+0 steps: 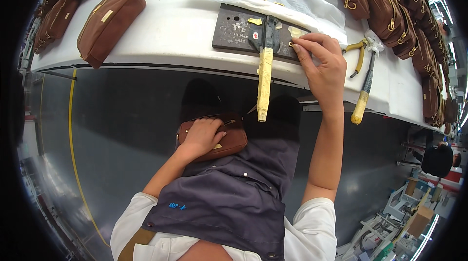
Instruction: Assembling and finishing hardware on leather pouches in a factory.
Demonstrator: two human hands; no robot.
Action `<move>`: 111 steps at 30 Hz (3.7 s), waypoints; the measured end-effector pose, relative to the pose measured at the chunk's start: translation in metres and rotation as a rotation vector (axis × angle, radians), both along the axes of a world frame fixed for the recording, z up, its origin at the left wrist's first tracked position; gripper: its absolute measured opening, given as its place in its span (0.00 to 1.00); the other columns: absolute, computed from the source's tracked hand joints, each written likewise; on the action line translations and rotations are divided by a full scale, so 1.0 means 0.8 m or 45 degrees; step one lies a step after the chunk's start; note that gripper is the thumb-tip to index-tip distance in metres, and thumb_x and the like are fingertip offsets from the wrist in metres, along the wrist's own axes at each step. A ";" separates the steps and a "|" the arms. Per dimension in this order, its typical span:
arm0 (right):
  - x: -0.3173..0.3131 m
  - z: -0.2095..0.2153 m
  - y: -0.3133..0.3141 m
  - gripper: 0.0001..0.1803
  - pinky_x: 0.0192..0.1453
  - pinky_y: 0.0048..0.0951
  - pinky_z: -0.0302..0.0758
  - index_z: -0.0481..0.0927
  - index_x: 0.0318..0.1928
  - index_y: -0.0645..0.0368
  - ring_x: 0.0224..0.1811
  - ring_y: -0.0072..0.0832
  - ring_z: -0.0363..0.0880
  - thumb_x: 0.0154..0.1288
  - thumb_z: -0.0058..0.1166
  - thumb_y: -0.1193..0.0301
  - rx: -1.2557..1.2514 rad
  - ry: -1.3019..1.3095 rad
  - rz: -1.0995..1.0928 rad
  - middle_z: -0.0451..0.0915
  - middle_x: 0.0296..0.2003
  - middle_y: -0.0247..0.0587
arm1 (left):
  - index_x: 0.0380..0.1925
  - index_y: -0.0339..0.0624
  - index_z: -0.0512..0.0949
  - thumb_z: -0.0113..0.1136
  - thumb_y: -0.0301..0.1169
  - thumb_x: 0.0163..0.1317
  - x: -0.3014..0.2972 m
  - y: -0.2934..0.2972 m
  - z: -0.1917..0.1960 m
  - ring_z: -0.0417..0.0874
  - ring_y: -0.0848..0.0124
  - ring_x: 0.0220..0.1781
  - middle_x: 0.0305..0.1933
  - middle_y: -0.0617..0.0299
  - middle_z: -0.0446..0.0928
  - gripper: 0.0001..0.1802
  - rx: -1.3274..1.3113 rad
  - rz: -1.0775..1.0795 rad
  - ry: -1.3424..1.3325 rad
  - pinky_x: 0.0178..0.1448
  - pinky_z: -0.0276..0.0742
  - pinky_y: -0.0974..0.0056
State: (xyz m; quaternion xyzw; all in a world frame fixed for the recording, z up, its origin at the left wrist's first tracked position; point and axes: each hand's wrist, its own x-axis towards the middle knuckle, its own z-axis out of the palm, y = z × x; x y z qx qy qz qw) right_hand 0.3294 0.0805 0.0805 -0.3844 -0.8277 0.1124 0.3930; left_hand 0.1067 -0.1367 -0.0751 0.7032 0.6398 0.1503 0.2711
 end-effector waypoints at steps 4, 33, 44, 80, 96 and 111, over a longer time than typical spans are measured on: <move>-0.003 0.008 0.000 0.06 0.52 0.30 0.75 0.86 0.39 0.61 0.44 0.32 0.80 0.62 0.65 0.77 -0.100 -0.012 0.010 0.85 0.40 0.37 | 0.43 0.40 0.78 0.63 0.39 0.64 -0.001 -0.001 -0.002 0.81 0.50 0.48 0.42 0.49 0.82 0.15 -0.004 0.006 -0.047 0.56 0.73 0.50; 0.010 -0.011 -0.031 0.11 0.52 0.31 0.75 0.88 0.42 0.57 0.47 0.32 0.78 0.57 0.69 0.76 0.169 -0.007 -0.017 0.84 0.42 0.35 | 0.45 0.38 0.77 0.61 0.27 0.63 -0.007 0.016 0.083 0.83 0.51 0.48 0.44 0.50 0.83 0.11 0.008 -0.086 -0.541 0.50 0.78 0.54; 0.013 -0.093 -0.208 0.09 0.37 0.24 0.76 0.89 0.41 0.62 0.32 0.26 0.81 0.61 0.61 0.81 -1.050 0.196 0.154 0.83 0.31 0.40 | 0.38 0.40 0.81 0.63 0.29 0.61 0.041 0.000 0.064 0.86 0.56 0.35 0.30 0.54 0.85 0.08 0.185 0.016 -0.506 0.44 0.78 0.54; 0.019 -0.095 -0.189 0.31 0.32 0.25 0.70 0.73 0.66 0.58 0.26 0.21 0.67 0.60 0.65 0.74 -1.120 -0.134 0.134 0.73 0.34 0.35 | 0.32 0.47 0.82 0.71 0.30 0.56 0.073 -0.004 0.066 0.81 0.70 0.36 0.29 0.66 0.81 0.07 0.645 -0.404 -0.507 0.52 0.66 0.58; 0.014 -0.089 -0.207 0.28 0.40 0.22 0.74 0.65 0.68 0.61 0.37 0.16 0.77 0.71 0.57 0.76 -1.758 0.966 0.244 0.78 0.34 0.33 | 0.36 0.47 0.80 0.65 0.29 0.58 0.053 0.014 0.127 0.82 0.73 0.46 0.38 0.68 0.82 0.06 0.756 -0.432 -0.308 0.47 0.64 0.63; -0.027 -0.016 -0.187 0.11 0.51 0.22 0.78 0.72 0.50 0.58 0.44 0.18 0.77 0.71 0.58 0.75 -1.526 1.799 0.170 0.77 0.43 0.34 | 0.34 0.46 0.82 0.70 0.28 0.58 0.014 0.085 0.242 0.83 0.67 0.42 0.37 0.68 0.84 0.06 0.648 -0.495 -0.418 0.47 0.69 0.64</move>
